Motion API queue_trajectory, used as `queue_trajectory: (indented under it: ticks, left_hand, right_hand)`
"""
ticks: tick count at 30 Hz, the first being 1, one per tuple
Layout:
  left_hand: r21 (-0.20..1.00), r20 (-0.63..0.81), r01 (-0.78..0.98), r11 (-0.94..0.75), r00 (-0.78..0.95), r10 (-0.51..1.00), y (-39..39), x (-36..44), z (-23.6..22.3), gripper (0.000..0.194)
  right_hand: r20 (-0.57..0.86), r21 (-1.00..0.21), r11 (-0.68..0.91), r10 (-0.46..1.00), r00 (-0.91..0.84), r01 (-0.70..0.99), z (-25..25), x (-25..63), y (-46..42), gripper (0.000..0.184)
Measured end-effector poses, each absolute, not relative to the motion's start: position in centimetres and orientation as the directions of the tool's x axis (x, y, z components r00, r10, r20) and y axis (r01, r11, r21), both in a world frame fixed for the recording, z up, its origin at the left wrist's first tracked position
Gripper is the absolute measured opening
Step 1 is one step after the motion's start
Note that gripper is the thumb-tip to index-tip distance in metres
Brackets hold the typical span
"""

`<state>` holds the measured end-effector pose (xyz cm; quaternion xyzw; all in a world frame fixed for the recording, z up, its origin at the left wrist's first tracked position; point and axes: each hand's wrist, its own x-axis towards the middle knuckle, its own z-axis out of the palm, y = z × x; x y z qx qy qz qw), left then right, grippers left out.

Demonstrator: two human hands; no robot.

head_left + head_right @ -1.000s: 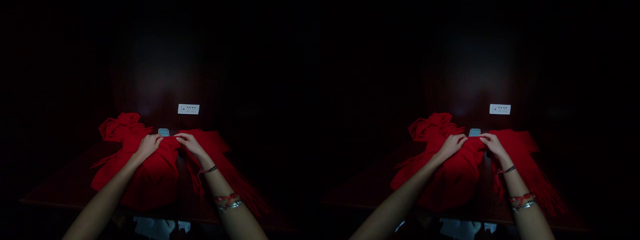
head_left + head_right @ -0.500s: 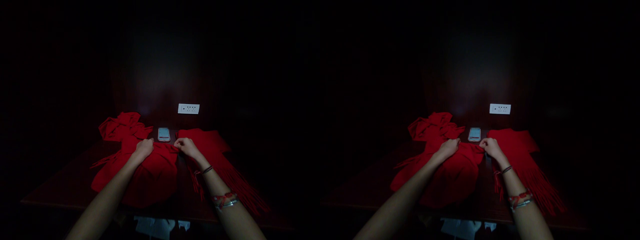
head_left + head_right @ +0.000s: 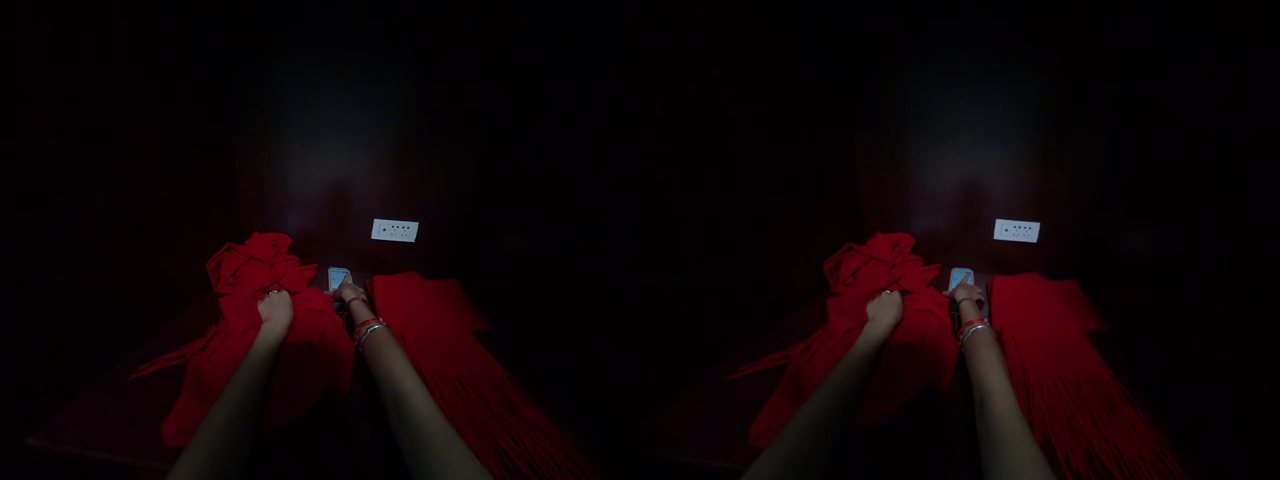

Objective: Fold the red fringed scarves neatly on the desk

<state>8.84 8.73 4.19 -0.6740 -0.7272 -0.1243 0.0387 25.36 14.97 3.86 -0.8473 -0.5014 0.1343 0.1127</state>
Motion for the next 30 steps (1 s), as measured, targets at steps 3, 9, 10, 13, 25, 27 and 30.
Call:
queue_trajectory:
  ticks: [3,9,10,13,25,27,30]
  left_hand:
    - [0.136,0.217,0.989,0.063,-0.091,0.972,9.0,8.8,4.0,0.034]
    - [0.130,0.214,0.990,0.058,-0.085,0.973,8.9,9.0,3.9,0.033]
    - [0.130,0.214,0.990,0.056,-0.083,0.973,8.9,9.0,3.9,0.033]
    - [0.139,0.210,0.989,0.053,-0.082,0.974,8.8,9.0,3.9,0.033]
    - [0.148,0.217,0.989,0.003,-0.035,0.976,8.5,9.1,4.2,0.034]
    - [0.140,0.213,0.990,0.005,-0.036,0.976,8.6,9.1,4.1,0.034]
    - [0.131,0.207,0.991,0.008,-0.035,0.978,8.5,9.1,4.2,0.034]
  right_hand:
    - [-0.092,-0.275,-0.506,0.860,0.502,0.817,3.3,24.8,16.1,0.101]
    - [0.077,-0.227,-0.373,0.914,0.399,0.900,3.4,26.1,14.7,0.105]
    - [0.144,-0.201,-0.325,0.923,0.356,0.924,3.2,26.5,14.0,0.105]
    - [0.368,-0.156,-0.115,0.915,0.166,0.981,3.0,28.0,11.6,0.100]
    - [0.785,0.008,0.321,0.584,-0.205,0.947,6.1,29.9,4.0,0.091]
    - [0.800,0.018,0.309,0.566,-0.199,0.951,6.3,29.8,3.6,0.091]
    - [0.815,0.031,0.298,0.545,-0.197,0.954,6.4,29.9,3.6,0.090]
